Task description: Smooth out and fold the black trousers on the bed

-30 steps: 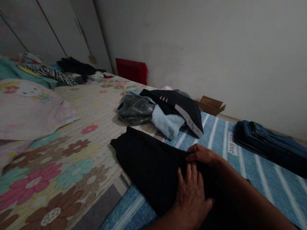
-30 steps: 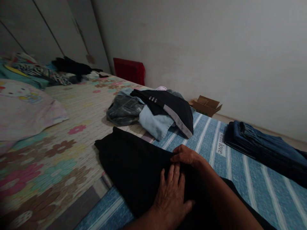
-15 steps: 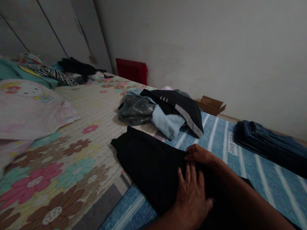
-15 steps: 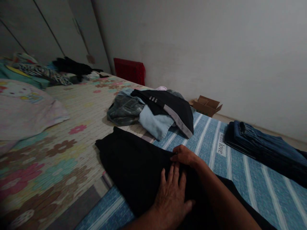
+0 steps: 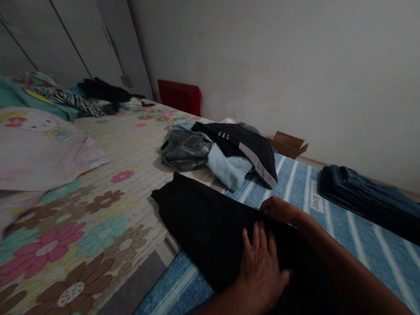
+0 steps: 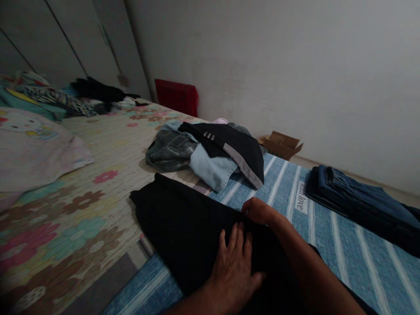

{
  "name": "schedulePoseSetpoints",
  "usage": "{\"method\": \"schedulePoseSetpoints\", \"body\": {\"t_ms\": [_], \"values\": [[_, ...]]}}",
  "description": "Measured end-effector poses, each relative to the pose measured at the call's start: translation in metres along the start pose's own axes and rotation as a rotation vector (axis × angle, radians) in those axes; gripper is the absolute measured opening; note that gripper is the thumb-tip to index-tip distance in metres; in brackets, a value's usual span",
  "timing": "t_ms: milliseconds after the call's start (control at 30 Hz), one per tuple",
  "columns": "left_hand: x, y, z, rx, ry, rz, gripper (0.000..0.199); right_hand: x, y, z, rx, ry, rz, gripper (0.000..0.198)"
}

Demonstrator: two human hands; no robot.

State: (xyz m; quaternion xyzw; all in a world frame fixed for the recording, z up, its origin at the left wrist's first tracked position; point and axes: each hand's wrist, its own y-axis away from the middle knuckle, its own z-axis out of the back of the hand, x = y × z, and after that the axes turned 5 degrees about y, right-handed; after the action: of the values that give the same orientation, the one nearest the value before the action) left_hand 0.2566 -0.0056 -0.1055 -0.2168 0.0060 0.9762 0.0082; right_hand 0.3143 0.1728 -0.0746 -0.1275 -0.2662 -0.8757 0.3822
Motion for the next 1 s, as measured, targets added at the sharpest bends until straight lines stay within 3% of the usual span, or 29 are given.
{"method": "schedulePoseSetpoints", "body": {"t_ms": [200,500,867,1000], "values": [[0.0,0.0,0.002,0.004,0.022,0.005,0.078,-0.003,-0.006,-0.006,-0.05,0.179,-0.034,0.024],[0.001,0.001,0.0,0.028,0.027,0.004,0.08,-0.001,-0.002,-0.012,-0.078,0.288,0.05,0.024],[0.003,0.002,0.003,0.003,0.054,-0.006,0.078,-0.003,0.009,-0.016,-0.198,0.217,0.037,0.02],[0.004,0.001,0.003,0.013,0.048,0.001,0.079,-0.004,0.011,-0.015,-0.185,0.168,0.054,0.02]]}}
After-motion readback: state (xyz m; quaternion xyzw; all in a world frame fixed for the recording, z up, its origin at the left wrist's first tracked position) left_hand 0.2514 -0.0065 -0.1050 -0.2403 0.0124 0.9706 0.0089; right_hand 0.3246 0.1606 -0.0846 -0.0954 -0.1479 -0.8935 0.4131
